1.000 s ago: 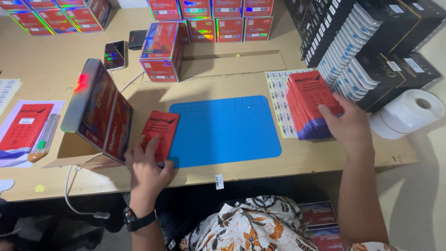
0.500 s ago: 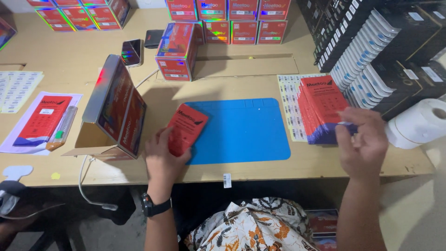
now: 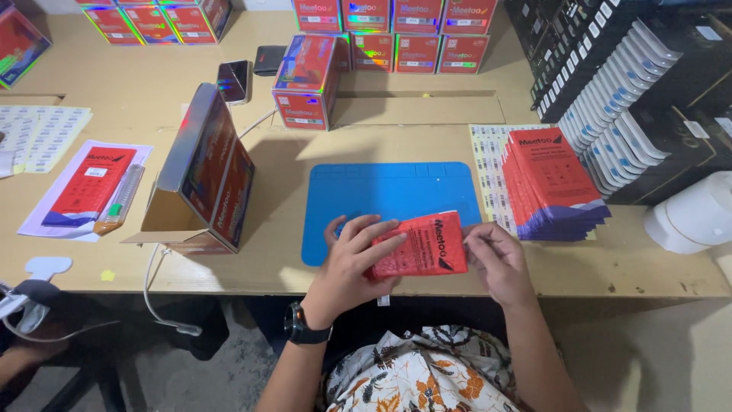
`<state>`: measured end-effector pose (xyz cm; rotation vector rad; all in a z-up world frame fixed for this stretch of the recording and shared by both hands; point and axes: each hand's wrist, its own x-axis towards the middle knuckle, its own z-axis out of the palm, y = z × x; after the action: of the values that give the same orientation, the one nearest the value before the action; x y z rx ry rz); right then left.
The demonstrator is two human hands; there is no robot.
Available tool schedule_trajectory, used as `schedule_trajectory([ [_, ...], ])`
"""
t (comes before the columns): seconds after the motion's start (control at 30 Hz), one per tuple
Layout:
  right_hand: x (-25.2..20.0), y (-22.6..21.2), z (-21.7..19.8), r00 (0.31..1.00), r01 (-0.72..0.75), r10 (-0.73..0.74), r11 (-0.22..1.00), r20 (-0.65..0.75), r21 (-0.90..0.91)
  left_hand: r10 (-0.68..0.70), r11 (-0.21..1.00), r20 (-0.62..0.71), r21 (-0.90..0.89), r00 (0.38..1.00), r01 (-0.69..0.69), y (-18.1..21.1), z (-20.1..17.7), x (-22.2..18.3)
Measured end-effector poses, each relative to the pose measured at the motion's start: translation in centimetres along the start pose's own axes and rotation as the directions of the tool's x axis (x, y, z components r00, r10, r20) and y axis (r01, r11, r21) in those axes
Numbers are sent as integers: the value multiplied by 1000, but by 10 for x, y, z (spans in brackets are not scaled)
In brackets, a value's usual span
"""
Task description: The person places a screen protector onto a smartphone, removes a protective film, and then packages a stack of similar screen protectors into a cardboard box.
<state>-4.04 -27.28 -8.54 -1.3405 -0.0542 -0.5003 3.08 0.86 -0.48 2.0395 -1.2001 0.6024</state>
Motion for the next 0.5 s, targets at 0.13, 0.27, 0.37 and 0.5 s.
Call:
schedule_trajectory([
  [0.13,-4,-17,11,997,-30,29,1000,-74,-3,54,998,-20,-28,998,-55,-2,6,0],
  [0.27,-3,-39,24,999,36,-33,990,21,-139,95,995,-20,9,995,-94,5,-1,5],
  [0.37,0,-44,24,983,86,-49,974,179,-207,111,994,15,14,994,-111,10,-7,8],
  [0.5,-1,-35,10,935,81,-33,990,352,-120,105,994,101,-32,989,-102,19,-16,9],
])
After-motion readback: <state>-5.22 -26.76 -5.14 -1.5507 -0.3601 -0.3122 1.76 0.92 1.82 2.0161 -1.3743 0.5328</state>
